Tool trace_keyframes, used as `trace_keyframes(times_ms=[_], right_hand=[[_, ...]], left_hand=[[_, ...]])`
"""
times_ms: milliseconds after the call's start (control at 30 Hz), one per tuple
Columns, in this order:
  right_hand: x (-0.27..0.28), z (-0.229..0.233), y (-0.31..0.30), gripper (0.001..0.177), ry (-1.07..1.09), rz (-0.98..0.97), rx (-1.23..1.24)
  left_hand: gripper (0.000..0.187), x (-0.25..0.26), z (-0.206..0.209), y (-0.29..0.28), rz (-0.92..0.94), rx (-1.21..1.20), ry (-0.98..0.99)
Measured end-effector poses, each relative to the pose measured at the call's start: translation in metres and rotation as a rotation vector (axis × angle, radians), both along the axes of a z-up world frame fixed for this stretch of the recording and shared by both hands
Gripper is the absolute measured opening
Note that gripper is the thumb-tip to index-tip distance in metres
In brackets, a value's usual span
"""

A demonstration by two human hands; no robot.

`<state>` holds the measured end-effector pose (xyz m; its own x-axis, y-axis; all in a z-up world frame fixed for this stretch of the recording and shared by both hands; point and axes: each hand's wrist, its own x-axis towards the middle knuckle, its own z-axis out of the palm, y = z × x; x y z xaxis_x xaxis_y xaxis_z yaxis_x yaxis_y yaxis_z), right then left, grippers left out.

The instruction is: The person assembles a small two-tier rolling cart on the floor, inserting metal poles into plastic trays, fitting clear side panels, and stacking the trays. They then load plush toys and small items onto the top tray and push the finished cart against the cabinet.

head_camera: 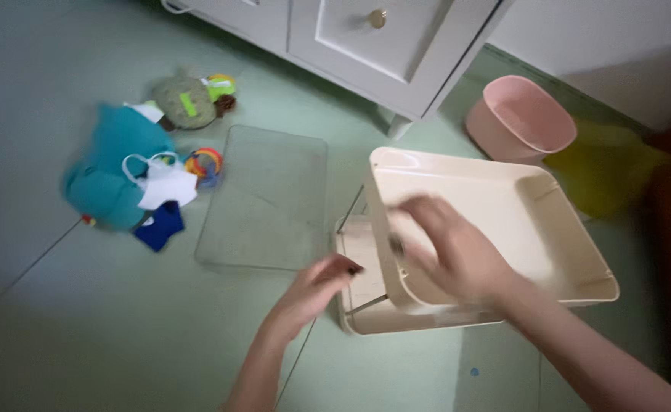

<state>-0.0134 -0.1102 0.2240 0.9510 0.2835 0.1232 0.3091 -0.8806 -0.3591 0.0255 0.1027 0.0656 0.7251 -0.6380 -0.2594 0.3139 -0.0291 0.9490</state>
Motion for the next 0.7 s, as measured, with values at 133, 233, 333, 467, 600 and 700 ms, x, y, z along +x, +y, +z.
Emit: trace_keyframes(times_ms=[133,233,333,467,600,700], right_hand=[[-0.043,0.004,0.009,0.064,-0.05,0.107,-0.078],[-0.056,-0.005,0.015,0.071,-0.028,0.058,-0.133],[-0.065,-0.017,0.02,0.074,0.037,-0.015,-0.1],[-0.072,-0.021,0.017,0.068,-0.077,0.074,-0.035],[-0.071,-0.016,0.023,0.069,-0.074,0.049,0.016],[-0.072,-0.013,0.029,0.076,0.071,-0.132,0.024]], left_hand=[[0.032,-0.02,0.004,0.004,-0.151,0.048,0.044],[0.03,-0.025,0.001,-0.015,-0.228,0.005,-0.035],[0.031,-0.038,-0.01,-0.021,-0.121,-0.151,0.06],[0.03,-0.053,-0.02,-0.036,0.033,-0.202,0.11],[0.036,-0.061,-0.023,-0.048,0.107,-0.122,0.196],[0.037,-0.065,-0.026,-0.049,0.127,-0.285,0.145]])
